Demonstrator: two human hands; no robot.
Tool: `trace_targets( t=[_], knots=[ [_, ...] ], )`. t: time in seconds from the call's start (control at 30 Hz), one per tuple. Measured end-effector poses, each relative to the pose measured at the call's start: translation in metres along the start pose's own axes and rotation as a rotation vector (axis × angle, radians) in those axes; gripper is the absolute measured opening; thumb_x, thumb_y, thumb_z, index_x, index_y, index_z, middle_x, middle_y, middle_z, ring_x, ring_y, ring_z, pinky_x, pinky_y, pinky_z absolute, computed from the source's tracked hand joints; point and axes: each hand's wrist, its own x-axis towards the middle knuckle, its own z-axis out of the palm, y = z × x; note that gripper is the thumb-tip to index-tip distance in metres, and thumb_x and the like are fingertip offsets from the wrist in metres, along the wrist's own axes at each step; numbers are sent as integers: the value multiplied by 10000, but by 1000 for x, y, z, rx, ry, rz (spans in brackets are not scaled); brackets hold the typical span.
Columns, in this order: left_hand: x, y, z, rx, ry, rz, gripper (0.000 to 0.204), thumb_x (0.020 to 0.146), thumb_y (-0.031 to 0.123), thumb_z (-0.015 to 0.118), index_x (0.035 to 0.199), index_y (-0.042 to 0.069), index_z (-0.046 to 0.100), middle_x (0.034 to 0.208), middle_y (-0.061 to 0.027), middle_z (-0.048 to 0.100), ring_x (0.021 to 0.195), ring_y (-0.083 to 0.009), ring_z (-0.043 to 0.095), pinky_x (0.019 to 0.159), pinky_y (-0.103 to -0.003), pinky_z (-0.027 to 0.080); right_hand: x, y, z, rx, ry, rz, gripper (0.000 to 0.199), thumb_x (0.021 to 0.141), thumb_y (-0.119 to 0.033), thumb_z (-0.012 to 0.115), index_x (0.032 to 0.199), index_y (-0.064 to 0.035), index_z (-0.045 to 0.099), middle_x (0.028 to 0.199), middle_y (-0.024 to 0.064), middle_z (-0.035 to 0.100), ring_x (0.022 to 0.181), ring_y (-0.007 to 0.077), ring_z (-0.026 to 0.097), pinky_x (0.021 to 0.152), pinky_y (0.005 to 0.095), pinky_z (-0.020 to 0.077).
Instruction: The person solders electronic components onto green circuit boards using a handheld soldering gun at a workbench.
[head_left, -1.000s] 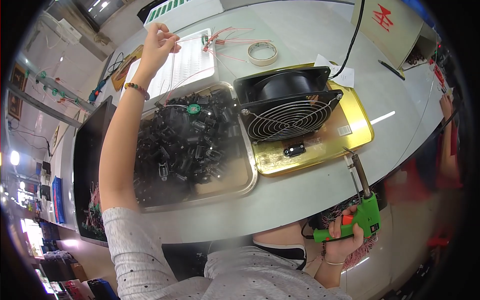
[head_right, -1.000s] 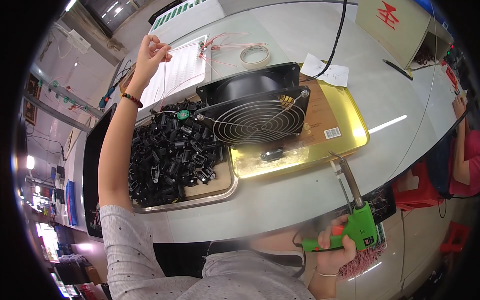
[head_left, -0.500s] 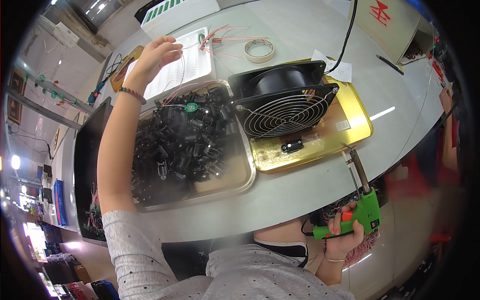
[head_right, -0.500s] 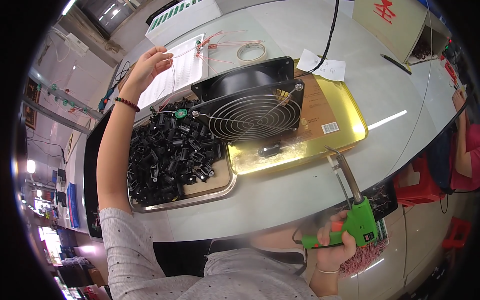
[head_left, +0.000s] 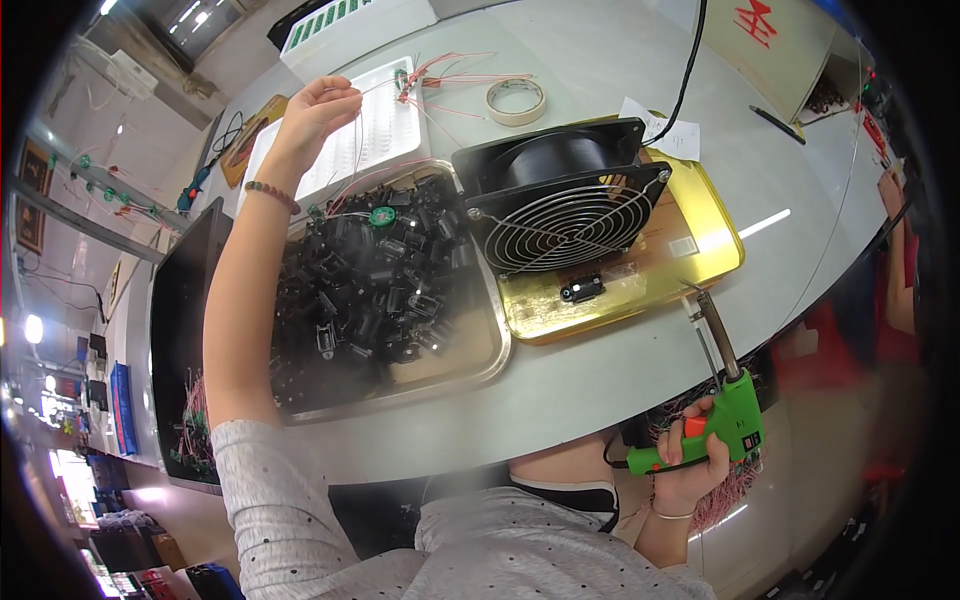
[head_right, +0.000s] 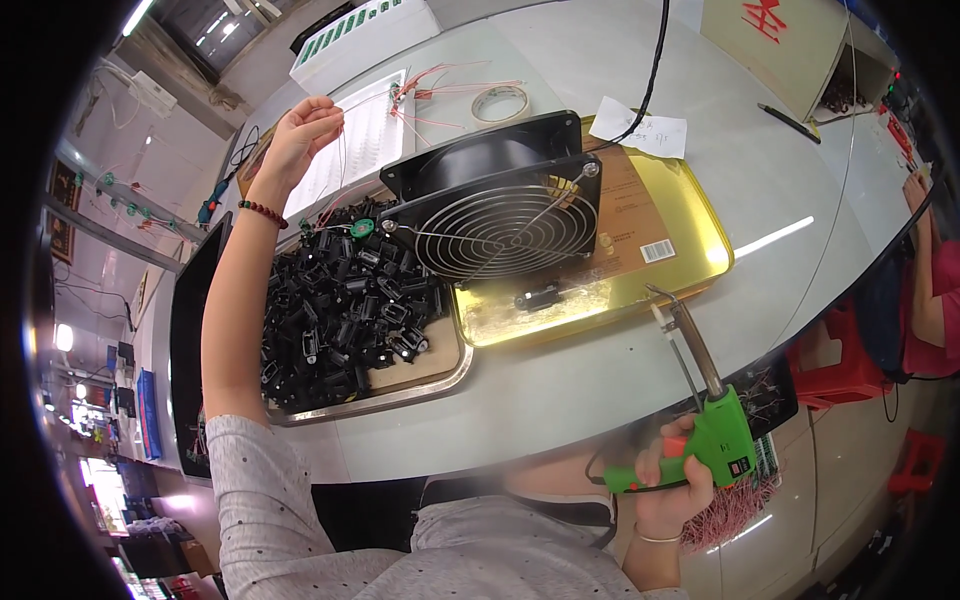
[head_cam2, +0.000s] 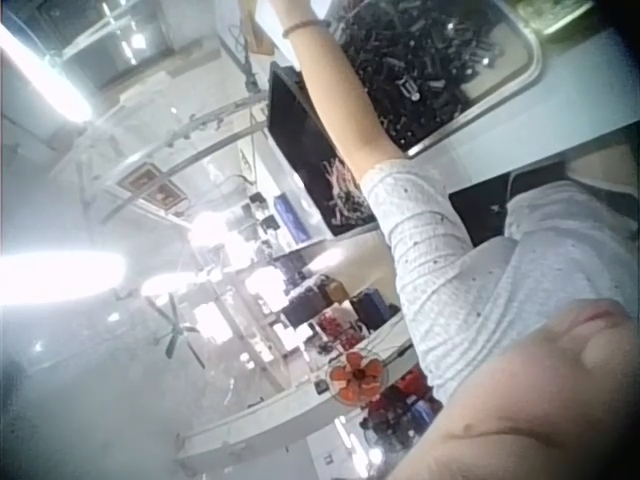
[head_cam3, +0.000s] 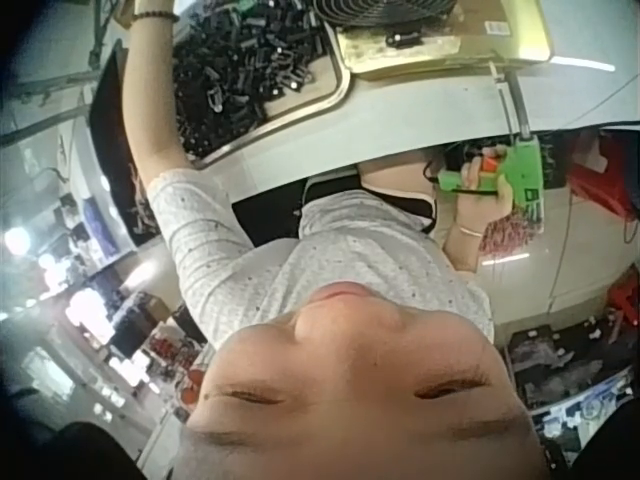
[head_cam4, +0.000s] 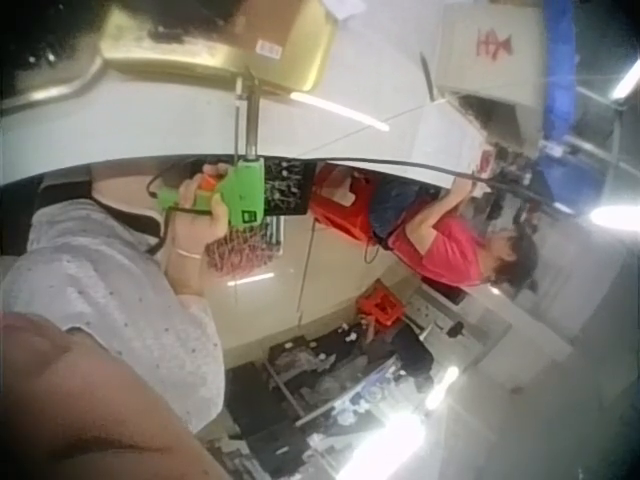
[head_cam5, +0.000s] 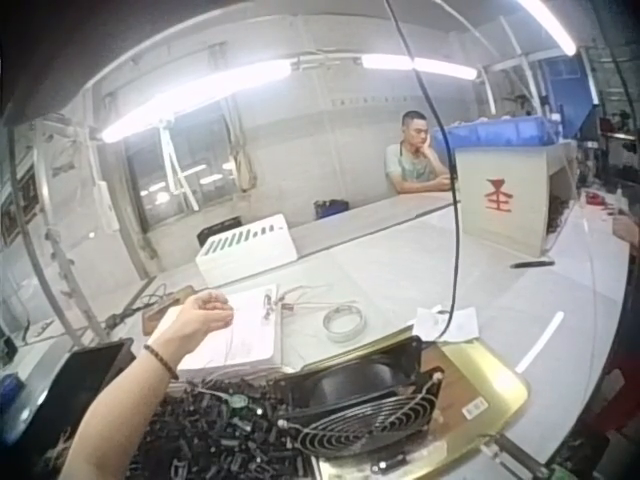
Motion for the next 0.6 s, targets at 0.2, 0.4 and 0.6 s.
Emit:
trace_targets(
  t=[0.2, 0.4, 0.6],
  knots=[
    [1, -5, -4, -14, 102, 12, 239, 746, 29, 606, 967, 16, 513, 886, -55, 580, 822, -118, 559, 757, -214, 460, 1, -1, 3, -5, -9, -1, 428, 711, -205, 464, 1074, 10, 390, 956, 129, 531, 420, 140, 387, 403, 267, 321],
    [0, -6, -9, 98, 68, 72, 298, 729, 34, 620, 1009, -7, 527, 903, -66, 580, 837, -130, 559, 803, -244, 450, 0, 0, 1, 5, 7, 7, 428, 710, -204, 462, 1073, 9, 388, 954, 129, 531, 420, 142, 385, 399, 270, 317],
    [-5, -5, -1, 169, 214, 194, 321, 696, 18, 622, 1000, -46, 542, 942, -113, 570, 874, -166, 556, 800, -256, 459, 0, 0, 2, -6, 17, 5, 429, 709, -204, 462, 1073, 12, 388, 950, 126, 531, 420, 143, 385, 398, 271, 316]
  ],
)
